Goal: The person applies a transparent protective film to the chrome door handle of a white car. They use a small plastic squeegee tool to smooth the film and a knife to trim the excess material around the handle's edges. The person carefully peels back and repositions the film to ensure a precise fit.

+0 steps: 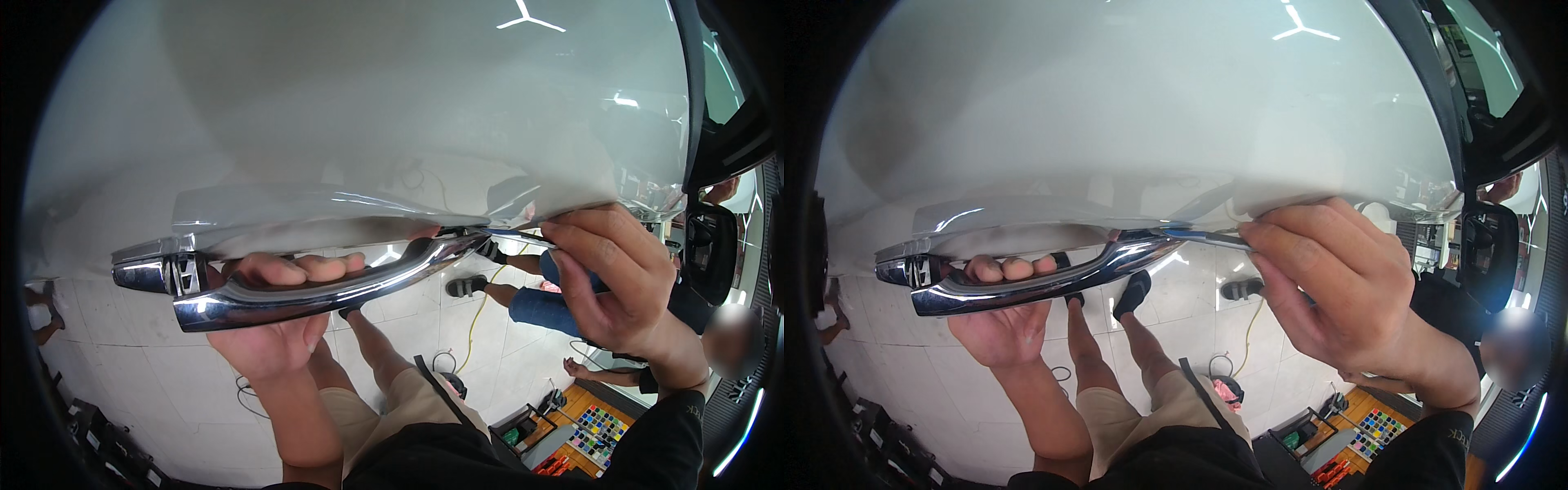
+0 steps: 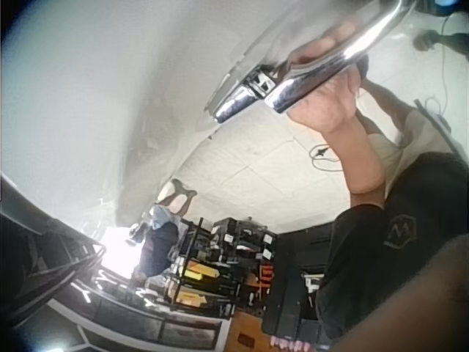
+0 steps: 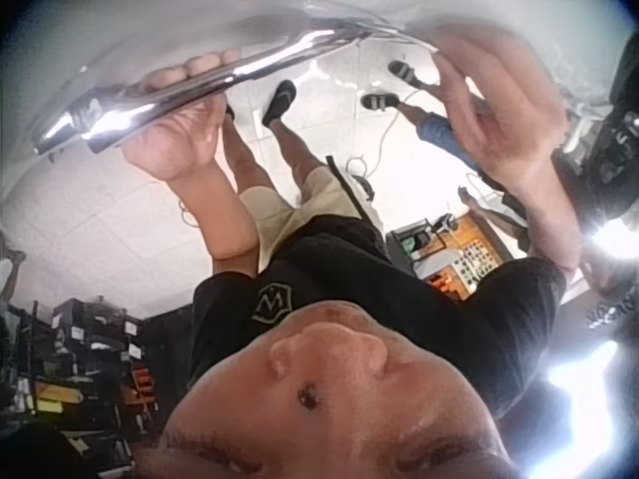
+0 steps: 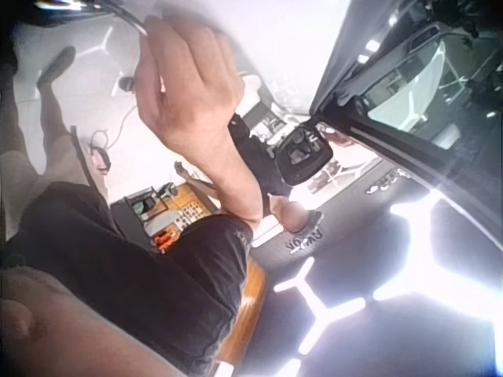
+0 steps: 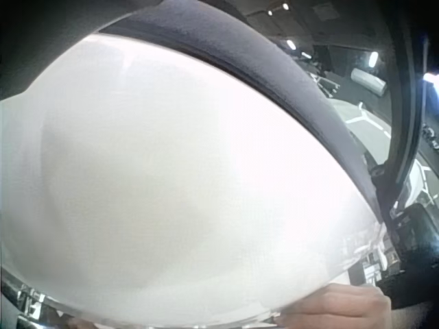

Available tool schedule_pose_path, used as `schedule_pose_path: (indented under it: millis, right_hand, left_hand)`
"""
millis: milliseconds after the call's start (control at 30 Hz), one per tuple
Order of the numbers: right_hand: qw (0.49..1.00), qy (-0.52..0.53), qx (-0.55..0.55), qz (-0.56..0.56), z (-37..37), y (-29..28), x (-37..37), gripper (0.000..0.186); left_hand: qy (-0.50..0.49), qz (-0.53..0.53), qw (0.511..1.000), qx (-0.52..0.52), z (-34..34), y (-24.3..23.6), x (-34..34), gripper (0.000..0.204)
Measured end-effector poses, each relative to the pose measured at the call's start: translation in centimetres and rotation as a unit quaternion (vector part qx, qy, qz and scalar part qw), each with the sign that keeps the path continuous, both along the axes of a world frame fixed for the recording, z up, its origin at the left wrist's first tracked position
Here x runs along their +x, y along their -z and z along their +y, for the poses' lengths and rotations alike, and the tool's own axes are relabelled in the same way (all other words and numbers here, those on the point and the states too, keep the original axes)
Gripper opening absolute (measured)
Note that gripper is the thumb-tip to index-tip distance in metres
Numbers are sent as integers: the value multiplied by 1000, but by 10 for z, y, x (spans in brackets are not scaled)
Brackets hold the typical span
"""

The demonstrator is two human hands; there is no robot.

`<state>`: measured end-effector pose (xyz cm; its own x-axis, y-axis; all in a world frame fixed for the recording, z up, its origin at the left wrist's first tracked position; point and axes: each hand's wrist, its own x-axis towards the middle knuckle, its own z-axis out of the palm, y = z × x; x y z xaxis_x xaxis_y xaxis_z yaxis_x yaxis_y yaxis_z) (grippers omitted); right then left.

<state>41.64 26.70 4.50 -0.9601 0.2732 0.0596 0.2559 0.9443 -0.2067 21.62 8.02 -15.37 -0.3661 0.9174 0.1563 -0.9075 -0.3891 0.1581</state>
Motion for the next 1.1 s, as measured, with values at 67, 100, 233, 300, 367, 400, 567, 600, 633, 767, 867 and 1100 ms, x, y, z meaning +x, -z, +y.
schedule_pose_path:
  millis: [67,100,233,300,367,400,567,600,633,767,867,1100]
  right_hand:
    - [1000,2,2,-1,-2,1,-3,31]
    - [1000,0,4,-3,-2,1,-4,31]
    - [1000,-16,18,-1,-3,4,-8,29]
    - [1000,-20,23,0,-3,5,-9,29]
    - [1000,-23,19,-1,-3,6,-9,29]
    - [1000,-22,16,-5,-1,2,-7,29]
    - [997,44,-64,21,-14,-10,30,35]
    - [991,97,-94,15,-27,-15,45,36]
    - [979,169,-113,11,-47,-16,65,36]
    - [901,356,-221,-115,-136,55,205,45]
    - [765,290,-289,-497,-231,121,336,32]
    - [700,461,-536,-104,-365,173,353,33]
  left_hand:
    - [-4,4,1000,2,0,0,-1,83]
    - [-8,6,1000,2,-1,1,-1,83]
    - [-7,2,1000,-1,-5,4,-4,83]
    - [-6,-2,1000,-5,-6,4,-4,83]
    - [-9,-6,1000,-14,-7,2,-4,83]
    - [-8,-10,1000,-17,-5,0,-3,82]
    - [-26,-28,997,-69,-12,-11,-1,74]
    - [-26,-34,996,-73,-13,-13,-1,71]
    - [-11,-43,997,-70,-14,-13,-1,69]
    - [-16,-30,991,-126,-8,-2,-2,59]
    - [1,11,992,-126,-9,8,-9,46]
    - [28,-20,973,-229,-15,9,-18,54]
